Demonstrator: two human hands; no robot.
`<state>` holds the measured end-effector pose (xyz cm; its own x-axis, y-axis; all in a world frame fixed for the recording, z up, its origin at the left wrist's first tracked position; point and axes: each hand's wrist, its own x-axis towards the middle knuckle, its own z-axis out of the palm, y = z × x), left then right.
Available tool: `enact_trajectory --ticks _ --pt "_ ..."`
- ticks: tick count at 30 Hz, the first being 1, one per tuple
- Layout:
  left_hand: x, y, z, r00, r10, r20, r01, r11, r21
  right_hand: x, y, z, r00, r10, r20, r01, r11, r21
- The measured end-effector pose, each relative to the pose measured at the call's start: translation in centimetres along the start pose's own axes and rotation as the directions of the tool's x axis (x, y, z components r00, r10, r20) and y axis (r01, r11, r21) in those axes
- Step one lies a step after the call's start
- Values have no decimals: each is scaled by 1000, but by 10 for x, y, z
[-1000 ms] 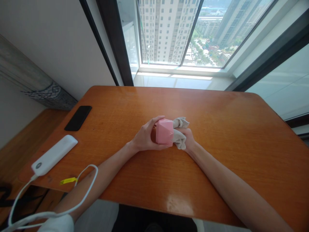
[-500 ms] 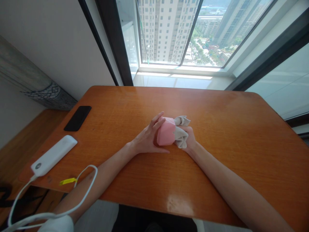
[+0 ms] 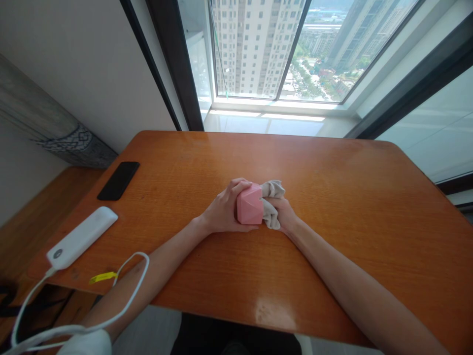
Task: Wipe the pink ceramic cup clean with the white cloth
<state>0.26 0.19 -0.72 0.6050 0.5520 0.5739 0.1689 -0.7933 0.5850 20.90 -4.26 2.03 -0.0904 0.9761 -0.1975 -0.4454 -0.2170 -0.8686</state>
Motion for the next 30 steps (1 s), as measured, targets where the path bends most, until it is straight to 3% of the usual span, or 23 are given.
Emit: enact_trajectory --ticks 3,7,11,16,23,30 --pt "1 2 -2 999 -32 0 32 999 -13 -1 1 2 1000 -13 -18 13 1000 17" --pt "3 6 -4 998 -57 4 57 998 -38 -1 7 -2 986 -166 -15 163 978 -130" --pt "4 8 -5 995 -95 24 96 993 -65 -2 10 -6 952 -304 32 299 901 -316" --pt "1 6 -5 993 -111 24 113 988 -104 -9 6 -1 916 -398 50 373 800 -471" --pt "-2 1 -6 968 -203 148 238 928 -287 -18 4 6 776 -565 281 612 564 -554" --pt "-3 -2 -8 957 -189 218 271 847 -458 -22 11 1 648 -638 416 718 329 -613"
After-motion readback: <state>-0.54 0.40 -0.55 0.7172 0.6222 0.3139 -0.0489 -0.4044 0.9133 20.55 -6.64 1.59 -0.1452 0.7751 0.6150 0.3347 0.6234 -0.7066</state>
